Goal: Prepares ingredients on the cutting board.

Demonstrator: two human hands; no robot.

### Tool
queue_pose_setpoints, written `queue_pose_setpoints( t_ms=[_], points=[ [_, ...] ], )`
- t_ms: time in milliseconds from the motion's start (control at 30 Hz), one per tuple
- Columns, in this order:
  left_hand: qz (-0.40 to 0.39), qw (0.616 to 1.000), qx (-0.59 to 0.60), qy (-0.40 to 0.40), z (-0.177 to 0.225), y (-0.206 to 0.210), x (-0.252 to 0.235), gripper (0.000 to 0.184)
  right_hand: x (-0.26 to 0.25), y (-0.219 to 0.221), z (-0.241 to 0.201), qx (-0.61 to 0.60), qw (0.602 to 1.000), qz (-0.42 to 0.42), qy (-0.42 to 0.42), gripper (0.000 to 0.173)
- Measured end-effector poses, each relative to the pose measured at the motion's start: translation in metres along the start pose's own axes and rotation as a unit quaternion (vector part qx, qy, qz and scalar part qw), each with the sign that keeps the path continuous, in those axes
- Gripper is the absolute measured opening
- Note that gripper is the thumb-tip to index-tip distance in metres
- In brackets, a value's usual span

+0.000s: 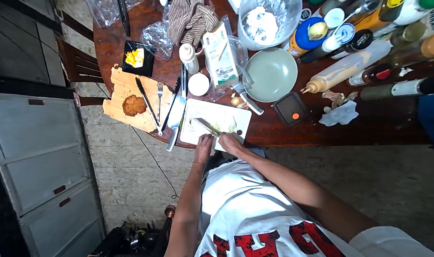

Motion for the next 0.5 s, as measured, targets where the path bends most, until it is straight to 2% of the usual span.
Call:
queue_pose_setpoints(
  t_ms=[167, 367, 500],
  points=[
    [-0.007, 1.0, 0.008, -0.006, 0.0, -0.001, -0.001, 0.024, 0.012, -0.008, -0.005, 0.015, 1.0, 0.022, -0.005, 0.03],
    [0.0, 1.0, 0.004, -0.006, 0.0, -0.003, -0.001, 0.017, 0.04, -0.01, -0.014, 0.068, 0.997, -0.022, -0.001, 0.032],
    [0.006, 1.0, 0.012, -0.003, -0.002, -0.004, 0.001, 0.015, 0.038, -0.006, -0.015, 0.073, 0.997, -0.034, 0.0, 0.032]
  ],
)
Point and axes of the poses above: each hand's wrist, its own x-axis away from the middle knuckle, its own y-axis out of the palm, z = x × y, the point moved 5 cm from there along -x, towards the middle knuckle
